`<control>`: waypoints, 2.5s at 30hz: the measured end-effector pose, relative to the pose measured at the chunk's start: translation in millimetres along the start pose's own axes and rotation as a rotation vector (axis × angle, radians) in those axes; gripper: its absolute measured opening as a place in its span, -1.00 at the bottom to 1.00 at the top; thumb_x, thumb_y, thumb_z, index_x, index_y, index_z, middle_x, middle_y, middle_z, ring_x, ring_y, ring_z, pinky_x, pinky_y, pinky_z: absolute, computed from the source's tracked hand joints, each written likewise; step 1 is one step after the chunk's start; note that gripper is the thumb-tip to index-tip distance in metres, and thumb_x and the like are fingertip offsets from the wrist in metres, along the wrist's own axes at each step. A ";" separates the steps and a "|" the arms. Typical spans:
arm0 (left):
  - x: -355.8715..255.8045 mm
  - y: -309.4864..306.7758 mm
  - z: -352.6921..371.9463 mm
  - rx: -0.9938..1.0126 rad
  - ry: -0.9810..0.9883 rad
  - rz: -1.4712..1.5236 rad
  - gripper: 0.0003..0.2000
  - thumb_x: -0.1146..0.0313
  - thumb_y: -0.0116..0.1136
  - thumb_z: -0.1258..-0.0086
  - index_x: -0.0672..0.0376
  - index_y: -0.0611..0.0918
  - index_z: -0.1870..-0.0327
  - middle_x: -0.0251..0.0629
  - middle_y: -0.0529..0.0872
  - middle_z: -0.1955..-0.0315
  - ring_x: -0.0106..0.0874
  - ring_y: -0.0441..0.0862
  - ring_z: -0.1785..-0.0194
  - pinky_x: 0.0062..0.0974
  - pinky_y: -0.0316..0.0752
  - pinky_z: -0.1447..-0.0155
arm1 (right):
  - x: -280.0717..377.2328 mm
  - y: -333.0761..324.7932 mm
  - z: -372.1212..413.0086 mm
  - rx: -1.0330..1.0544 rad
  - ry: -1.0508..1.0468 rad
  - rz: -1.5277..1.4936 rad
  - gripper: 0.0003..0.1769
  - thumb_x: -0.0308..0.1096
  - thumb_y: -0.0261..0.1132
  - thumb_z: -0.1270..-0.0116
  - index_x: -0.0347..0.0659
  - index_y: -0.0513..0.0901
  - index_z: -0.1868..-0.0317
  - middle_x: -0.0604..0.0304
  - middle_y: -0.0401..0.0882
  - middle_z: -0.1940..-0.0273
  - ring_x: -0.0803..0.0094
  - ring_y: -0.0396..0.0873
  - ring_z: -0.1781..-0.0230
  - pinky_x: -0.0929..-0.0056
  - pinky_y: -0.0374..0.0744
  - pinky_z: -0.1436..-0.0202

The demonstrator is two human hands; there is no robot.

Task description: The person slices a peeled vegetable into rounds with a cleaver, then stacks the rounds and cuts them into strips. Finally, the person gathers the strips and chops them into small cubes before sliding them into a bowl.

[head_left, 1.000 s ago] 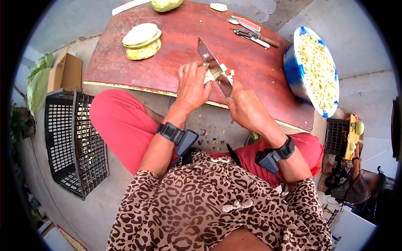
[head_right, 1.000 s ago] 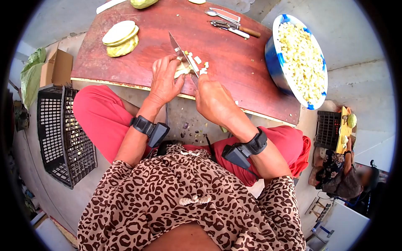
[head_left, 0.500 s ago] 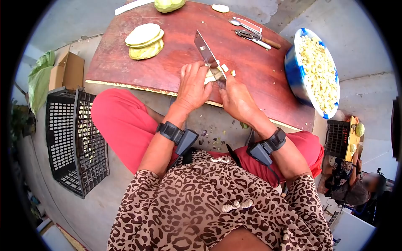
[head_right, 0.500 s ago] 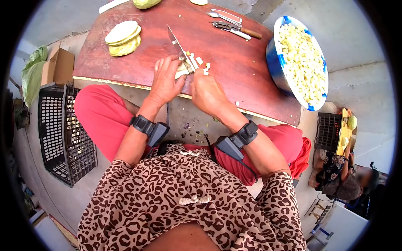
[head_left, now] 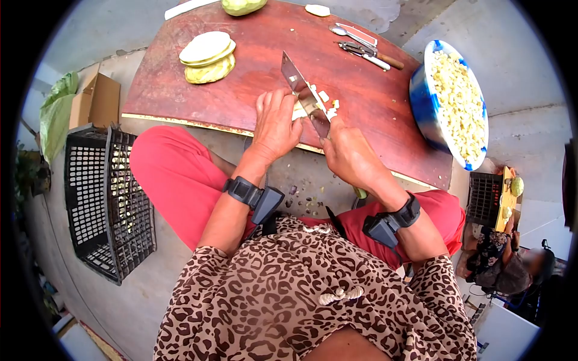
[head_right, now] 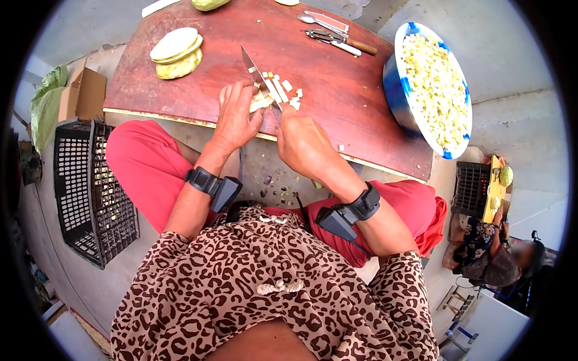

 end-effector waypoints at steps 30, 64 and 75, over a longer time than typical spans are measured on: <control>4.8 -3.4 5.7 -0.026 -0.034 0.034 -0.61 0.46 0.29 -0.10 0.26 0.53 0.00 -0.05 0.51 -0.04 -0.03 0.42 -0.15 -0.10 0.24 -0.32 | 4.5 2.6 -0.5 0.010 -0.031 -0.070 -0.79 -0.49 0.17 -0.34 -0.51 0.44 0.13 -0.41 0.60 0.44 -0.33 0.64 0.34 -0.13 0.58 0.29; 5.5 -9.1 12.7 -0.044 -0.051 -0.008 -0.62 0.46 0.30 -0.10 0.24 0.55 0.01 -0.10 0.52 0.12 -0.08 0.44 -0.03 -0.12 0.25 -0.25 | 7.1 12.9 -0.4 -0.030 -0.074 -0.061 -0.76 -0.52 0.16 -0.31 -0.51 0.43 0.08 -0.43 0.60 0.41 -0.36 0.63 0.31 -0.17 0.56 0.26; 4.5 -11.2 13.1 -0.060 -0.039 0.018 -0.60 0.49 0.28 -0.09 0.24 0.53 -0.01 -0.11 0.54 0.04 -0.09 0.44 -0.07 -0.13 0.24 -0.26 | -2.6 31.9 -20.2 -0.050 -0.022 -0.116 -0.76 -0.49 0.19 -0.33 -0.53 0.44 0.12 -0.42 0.61 0.39 -0.35 0.63 0.28 -0.13 0.58 0.22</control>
Point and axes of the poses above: each hand's wrist, its own z-axis away from the middle knuckle, its own y-axis out of the palm, x = y × z, the point moved 5 cm from there along -z, towards the middle knuckle
